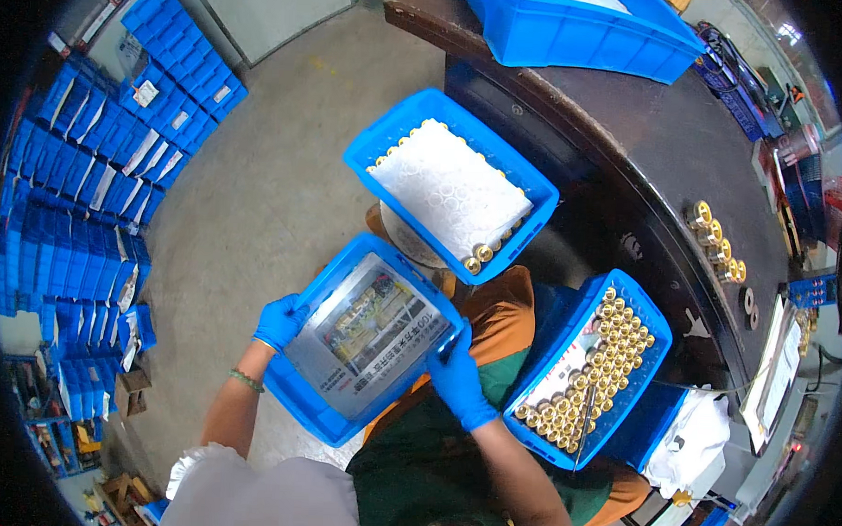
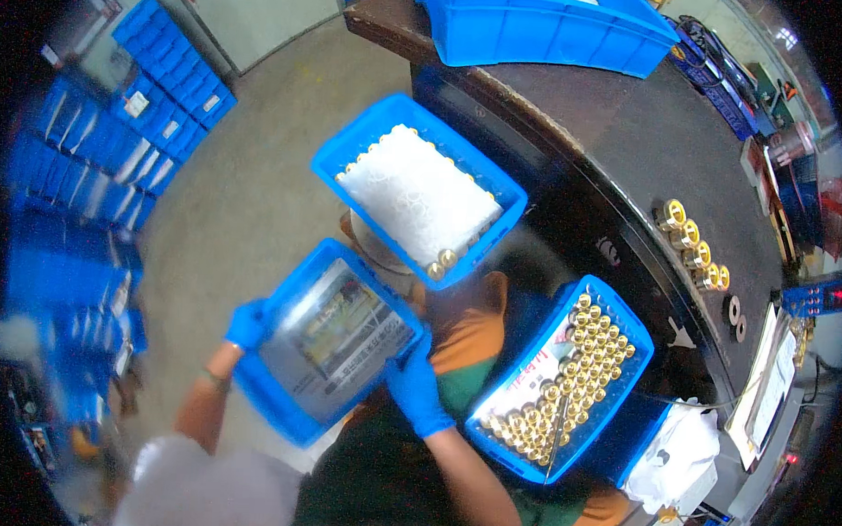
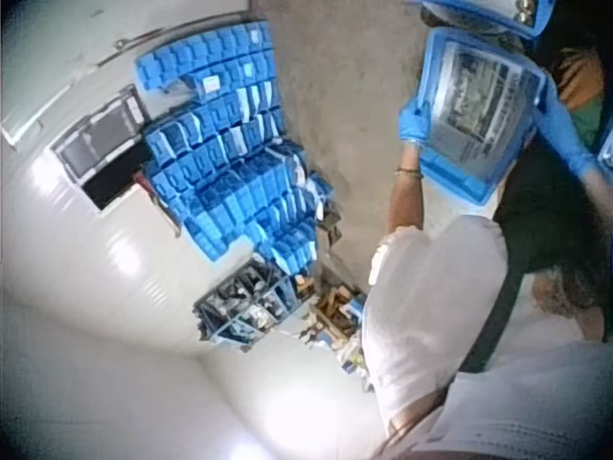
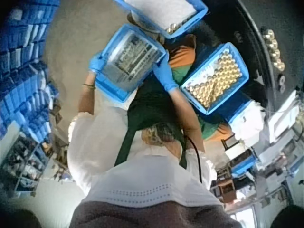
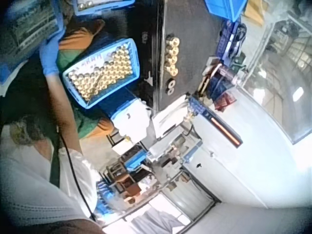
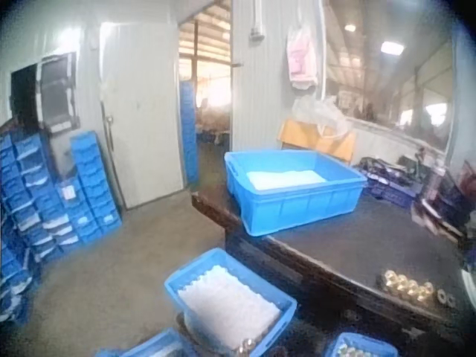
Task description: The person picks up brass metal components from a storage bin, inspects them with a measuring gauge, and organizes them into sub-bins by hand.
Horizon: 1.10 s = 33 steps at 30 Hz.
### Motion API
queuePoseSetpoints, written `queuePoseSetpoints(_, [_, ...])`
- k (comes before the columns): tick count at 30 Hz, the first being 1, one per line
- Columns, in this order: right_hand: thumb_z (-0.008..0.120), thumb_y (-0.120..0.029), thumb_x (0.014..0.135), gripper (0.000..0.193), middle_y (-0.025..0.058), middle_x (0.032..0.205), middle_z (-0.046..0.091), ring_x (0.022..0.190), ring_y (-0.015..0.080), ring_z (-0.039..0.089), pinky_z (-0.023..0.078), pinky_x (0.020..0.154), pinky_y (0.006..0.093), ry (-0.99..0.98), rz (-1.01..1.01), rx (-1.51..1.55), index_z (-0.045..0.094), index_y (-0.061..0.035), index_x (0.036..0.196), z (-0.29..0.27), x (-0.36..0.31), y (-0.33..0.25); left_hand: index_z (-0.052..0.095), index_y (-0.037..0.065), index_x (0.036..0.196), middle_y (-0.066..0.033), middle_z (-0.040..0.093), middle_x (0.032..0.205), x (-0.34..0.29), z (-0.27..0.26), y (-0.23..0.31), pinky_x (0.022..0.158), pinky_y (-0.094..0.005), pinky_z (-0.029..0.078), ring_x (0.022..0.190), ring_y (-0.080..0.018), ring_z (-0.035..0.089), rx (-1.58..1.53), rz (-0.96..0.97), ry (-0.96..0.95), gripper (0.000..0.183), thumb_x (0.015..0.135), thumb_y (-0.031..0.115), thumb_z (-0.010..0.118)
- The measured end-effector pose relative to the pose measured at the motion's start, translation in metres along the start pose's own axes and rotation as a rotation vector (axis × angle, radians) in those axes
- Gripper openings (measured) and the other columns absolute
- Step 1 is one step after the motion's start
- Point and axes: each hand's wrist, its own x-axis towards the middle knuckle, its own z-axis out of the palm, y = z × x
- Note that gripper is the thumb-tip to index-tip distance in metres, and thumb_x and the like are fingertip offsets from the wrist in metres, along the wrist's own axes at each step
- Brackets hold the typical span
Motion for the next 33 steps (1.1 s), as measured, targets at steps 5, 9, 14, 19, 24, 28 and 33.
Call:
queuePoseSetpoints(5, [0.056,-0.015,0.081,0.065,0.0231,0.087,0.062,0.079,0.0343,0.063,0.049,0.065,0.0408,0.104,0.113,-0.169,0.018,-0.0049,0.133,-0.01,0.034,-0.01,0.062,0.006,0.1,-0.0178,0.063,0.085,0.007,0.001,0.034,0.07,-0.0352,0.048,0.074,-0.027,0.062,-0.14,-0.061,0.055,0.026,0.082,0.024,0.058])
queuePoseSetpoints(9, [0.057,-0.017,0.081,0.069,0.0223,0.086,0.061,0.076,0.0324,0.063,0.048,0.066,0.0404,0.164,0.057,-0.144,0.015,-0.0044,0.134,-0.021,0.035,-0.01,0.06,0.006,0.104,-0.0181,0.063,0.089,0.025,0.002,0.04,0.072,-0.0354,0.048,0.078,-0.0277,0.062,-0.116,0.144,0.1,0.03,0.082,0.026,0.058])
queuePoseSetpoints(14, [0.059,-0.014,0.083,0.069,0.0047,0.071,0.049,0.064,0.013,0.049,0.044,0.063,0.0289,0.088,-0.064,0.038,0.017,-0.0059,0.138,-0.044,-0.012,-0.031,0.056,0.005,0.112,-0.0146,0.06,0.105,0.008,-0.03,0.135,0.082,-0.0359,0.046,0.095,-0.028,0.058,-0.035,0.577,0.45,0.034,0.079,0.013,0.061])
queuePoseSetpoints(19, [0.056,-0.011,0.086,0.052,-0.0016,0.07,0.044,0.062,0.0049,0.041,0.038,0.056,0.0216,0.198,0.033,0.114,0.033,-0.0072,0.132,-0.097,-0.085,-0.028,0.058,0.006,0.109,-0.0136,0.057,0.108,-0.009,-0.038,0.392,0.083,-0.0351,0.046,0.098,-0.0287,0.055,-0.199,1.498,0.217,0.033,0.076,0.003,0.058])
queuePoseSetpoints(24, [0.056,-0.012,0.086,0.048,0.0009,0.079,0.052,0.066,0.0069,0.046,0.041,0.06,0.0229,0.356,0.161,0.225,0.037,-0.0073,0.13,-0.121,-0.14,0.001,0.061,0.014,0.106,-0.0124,0.055,0.111,0.029,-0.005,0.544,0.085,-0.0362,0.045,0.102,-0.0314,0.053,-0.005,1.679,0.217,0.033,0.077,0.001,0.052])
queuePoseSetpoints(28, [0.054,-0.008,0.086,0.046,0.0056,0.093,0.058,0.075,0.0088,0.054,0.046,0.068,0.0228,0.454,0.226,0.42,0.038,-0.0062,0.129,-0.132,-0.174,0.028,0.062,0.017,0.102,-0.0091,0.058,0.1,0.046,0.005,0.592,0.078,-0.0379,0.047,0.096,-0.0286,0.055,0.53,1.765,-0.001,0.03,0.076,0.004,0.053])
queuePoseSetpoints(33, [0.048,-0.001,0.087,0.041,0.0059,0.082,0.061,0.073,0.0091,0.056,0.044,0.071,0.0207,0.57,0.224,0.564,0.039,-0.0018,0.127,-0.133,-0.191,0.043,0.064,0.018,0.099,-0.0077,0.059,0.094,0.04,0.01,0.625,0.071,-0.0386,0.049,0.087,-0.0302,0.059,0.997,1.657,-0.047,0.024,0.078,0.014,0.054])
